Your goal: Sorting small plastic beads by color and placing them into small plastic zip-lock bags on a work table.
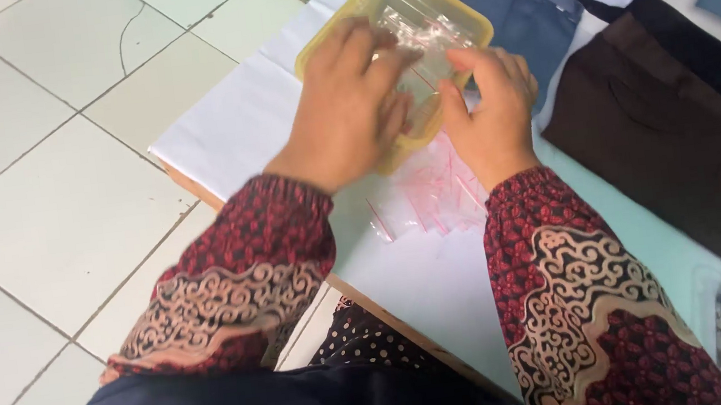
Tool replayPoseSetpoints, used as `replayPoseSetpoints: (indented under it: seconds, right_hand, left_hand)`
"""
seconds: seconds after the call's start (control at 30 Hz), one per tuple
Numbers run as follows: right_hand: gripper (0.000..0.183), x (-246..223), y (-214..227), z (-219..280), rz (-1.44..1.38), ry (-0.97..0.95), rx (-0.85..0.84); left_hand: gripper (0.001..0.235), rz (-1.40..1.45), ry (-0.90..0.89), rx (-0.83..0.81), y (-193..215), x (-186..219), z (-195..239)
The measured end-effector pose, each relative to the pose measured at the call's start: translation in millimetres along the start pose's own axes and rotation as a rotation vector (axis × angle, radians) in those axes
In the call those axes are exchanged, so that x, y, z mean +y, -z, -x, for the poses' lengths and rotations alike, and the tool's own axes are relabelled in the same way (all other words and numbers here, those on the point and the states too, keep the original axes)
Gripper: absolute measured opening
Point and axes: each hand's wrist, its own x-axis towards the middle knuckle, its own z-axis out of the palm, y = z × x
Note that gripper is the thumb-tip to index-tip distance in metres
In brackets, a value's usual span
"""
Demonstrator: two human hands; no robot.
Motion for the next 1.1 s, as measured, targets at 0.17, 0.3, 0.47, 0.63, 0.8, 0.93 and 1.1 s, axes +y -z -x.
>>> replayPoseSetpoints:
  seconds: [0.17, 0.3, 0.47, 0.63, 0.8, 0.93, 1.1]
  right_hand:
    - [0.017, -35, 57, 83, -0.016, 0.048, -0.055]
    - [0.011, -37, 99, 174, -0.018, 0.12, -0.143]
    - [0.014, -32, 145, 261, -0.113, -0.161, -0.197]
    - [0.021, -16, 184, 286, -0.283, -0.18, -0.166]
    - [0.016, 18, 239, 282, -0.324, -0.084, -0.049]
    - [0.01, 81, 294, 288, -0.185, -0.073, 0.067]
    - [0.015, 177, 365, 317, 0.136, -0.235, 0.297]
  left_hand:
    - [0.026, 0.283, 0.074, -0.143, -5, 111, 62]
    - [0.036, 0.418, 0.067, -0.484, -32, 170, 115]
    - [0.063, 0.281, -0.066, -0.754, -63, 222, 138]
    - [0.084, 0.283, -0.205, -0.901, -96, 267, 120]
    - [0.087, 0.425, -0.3, -1.114, -129, 300, 88]
    - [0.076, 0.443, -0.373, -1.194, -172, 322, 58]
    - [0.042, 0.629, -0.308, -1.065, -249, 350, 12]
